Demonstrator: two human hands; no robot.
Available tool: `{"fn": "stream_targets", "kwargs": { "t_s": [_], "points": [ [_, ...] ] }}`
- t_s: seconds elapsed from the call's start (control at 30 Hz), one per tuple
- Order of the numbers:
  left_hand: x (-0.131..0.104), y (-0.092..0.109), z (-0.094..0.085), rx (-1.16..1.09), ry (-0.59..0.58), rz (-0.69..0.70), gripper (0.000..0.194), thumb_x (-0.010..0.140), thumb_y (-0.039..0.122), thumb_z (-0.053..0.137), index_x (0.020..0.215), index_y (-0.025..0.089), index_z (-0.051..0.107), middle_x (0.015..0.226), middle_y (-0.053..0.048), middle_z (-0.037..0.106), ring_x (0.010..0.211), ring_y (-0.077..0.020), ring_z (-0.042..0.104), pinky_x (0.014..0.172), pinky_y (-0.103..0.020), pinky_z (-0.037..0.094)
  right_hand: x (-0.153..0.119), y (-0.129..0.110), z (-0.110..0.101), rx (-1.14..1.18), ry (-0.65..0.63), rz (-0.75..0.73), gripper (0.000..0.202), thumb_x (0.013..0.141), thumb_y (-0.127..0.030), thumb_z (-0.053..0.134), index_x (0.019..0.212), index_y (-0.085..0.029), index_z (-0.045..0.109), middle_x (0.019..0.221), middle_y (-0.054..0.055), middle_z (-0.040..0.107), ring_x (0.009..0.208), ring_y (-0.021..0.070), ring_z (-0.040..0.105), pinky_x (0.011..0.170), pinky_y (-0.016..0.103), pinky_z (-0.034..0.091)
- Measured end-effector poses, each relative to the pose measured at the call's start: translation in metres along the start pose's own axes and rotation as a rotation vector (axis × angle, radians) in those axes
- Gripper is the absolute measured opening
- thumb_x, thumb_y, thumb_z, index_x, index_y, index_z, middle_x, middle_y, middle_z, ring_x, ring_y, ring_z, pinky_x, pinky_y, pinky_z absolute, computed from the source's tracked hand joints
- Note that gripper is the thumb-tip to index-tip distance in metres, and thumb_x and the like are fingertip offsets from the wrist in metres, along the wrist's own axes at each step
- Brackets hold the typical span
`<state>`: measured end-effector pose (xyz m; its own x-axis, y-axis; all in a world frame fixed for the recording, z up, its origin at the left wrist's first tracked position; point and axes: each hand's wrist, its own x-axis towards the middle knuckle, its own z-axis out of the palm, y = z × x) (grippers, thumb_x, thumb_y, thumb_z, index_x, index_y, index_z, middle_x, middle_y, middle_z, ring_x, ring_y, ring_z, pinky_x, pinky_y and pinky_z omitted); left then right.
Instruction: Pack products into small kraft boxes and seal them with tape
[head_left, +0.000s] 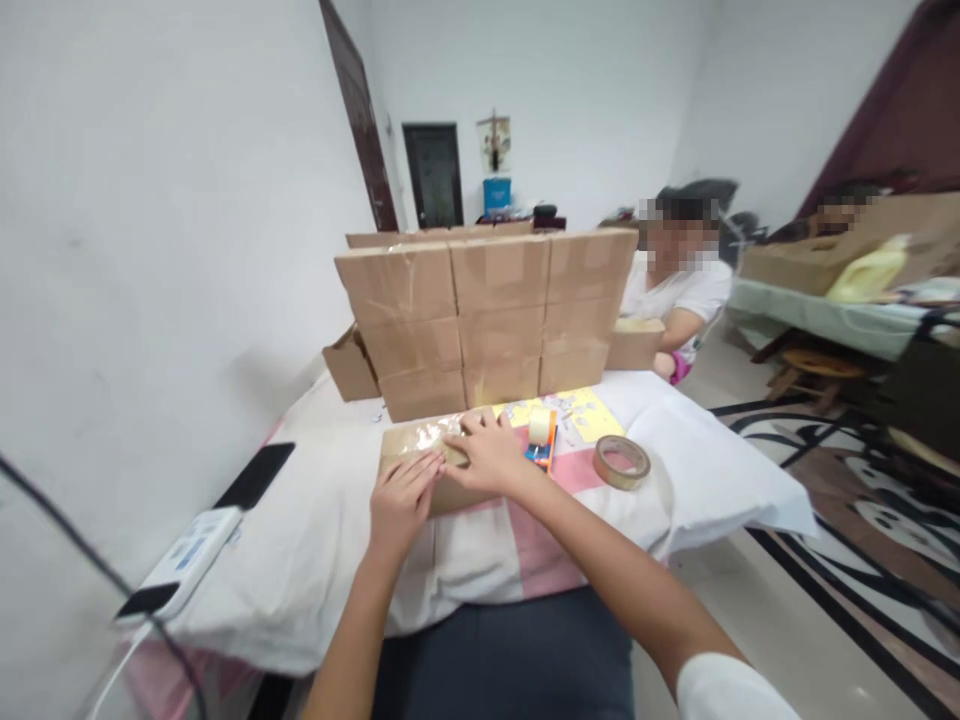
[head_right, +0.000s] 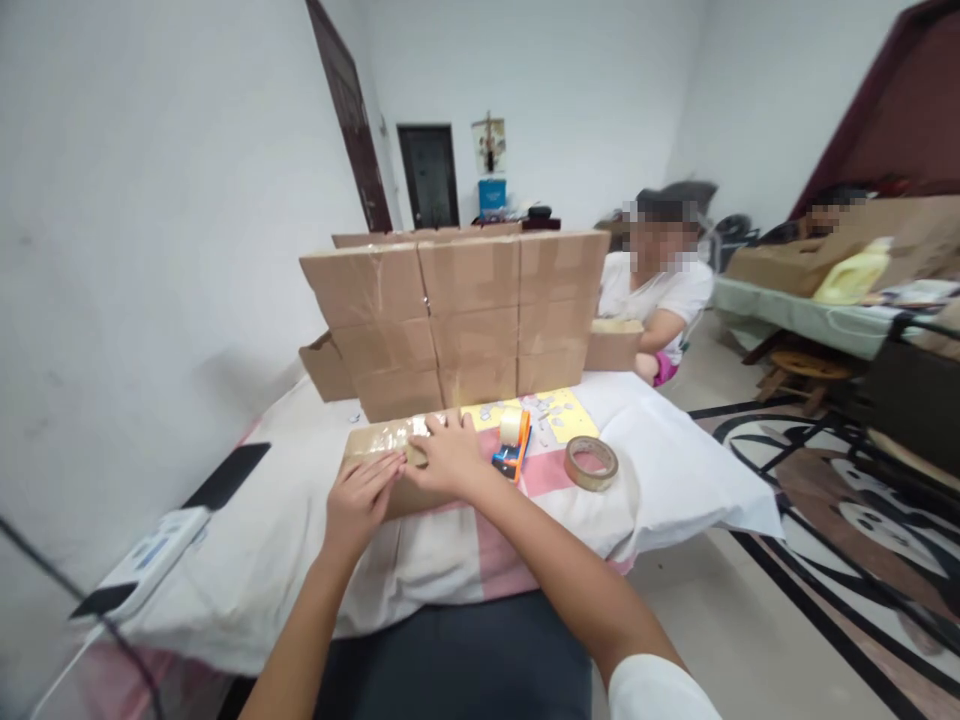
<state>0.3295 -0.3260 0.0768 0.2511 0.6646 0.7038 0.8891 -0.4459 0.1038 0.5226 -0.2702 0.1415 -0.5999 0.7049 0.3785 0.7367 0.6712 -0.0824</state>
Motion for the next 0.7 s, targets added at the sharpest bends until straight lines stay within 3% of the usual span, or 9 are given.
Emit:
{"fn": "stream_targets", "kwargs": {
  "t_s": [0.1,0.23,0.43,0.57,0.7],
  "points": [
    [-0.002,-0.005,0.005,0.016,0.054,0.084,0.032,0.099,0.02,0.048,0.121,0.026,0.07,0.122,-0.004,0.073,0.114,-0.0228,0.069,0.097,-0.041,0.049,0.007,0.011,-0.003,0.026,-0.033,-0.061,0.059,0.087,-0.073,0.049,0.126,-0.032,0.068,0.132,0.01,0.059,0.121,0.0346,0.047,0.1,0.056,0.037],
    [-0.002,-0.011,0.01,0.064,0.127,0.152,0.029,0.098,0.021,0.053,0.12,0.026,0.07,0.12,-0.003,0.074,0.111,-0.0236,0.07,0.097,-0.042,0.05,0.013,0.025,-0.001,0.059,-0.096,-0.234,0.065,0.09,-0.071,0.047,0.14,-0.031,0.057,0.154,0.007,0.046,0.141,0.0382,0.033,0.111,0.066,0.023],
    [0.0,-0.015,0.014,0.093,0.186,0.207,0.027,0.096,0.021,0.056,0.119,0.027,0.07,0.118,-0.002,0.075,0.107,-0.024,0.072,0.094,-0.042,0.053,0.015,0.032,0.002,0.123,-0.2,-0.153,0.077,0.086,-0.081,0.039,0.145,-0.034,0.051,0.162,0.008,0.035,0.146,0.0472,0.026,0.112,0.073,0.016],
    [0.002,-0.015,0.013,0.07,0.197,0.216,0.029,0.095,0.019,0.056,0.118,0.029,0.071,0.117,-0.002,0.076,0.106,-0.0237,0.072,0.091,-0.04,0.056,0.021,0.03,0.005,0.073,-0.168,-0.215,0.078,0.085,-0.08,0.044,0.146,-0.031,0.052,0.159,0.012,0.04,0.145,0.0444,0.033,0.114,0.069,0.018],
    [0.005,-0.018,0.01,0.058,0.187,0.248,0.03,0.095,0.019,0.056,0.119,0.029,0.071,0.116,-0.002,0.076,0.105,-0.0232,0.073,0.089,-0.038,0.058,0.027,0.03,0.004,0.107,-0.24,-0.214,0.074,0.083,-0.076,0.05,0.144,-0.033,0.053,0.16,0.01,0.038,0.145,0.0438,0.034,0.114,0.069,0.021]
  ]
}}
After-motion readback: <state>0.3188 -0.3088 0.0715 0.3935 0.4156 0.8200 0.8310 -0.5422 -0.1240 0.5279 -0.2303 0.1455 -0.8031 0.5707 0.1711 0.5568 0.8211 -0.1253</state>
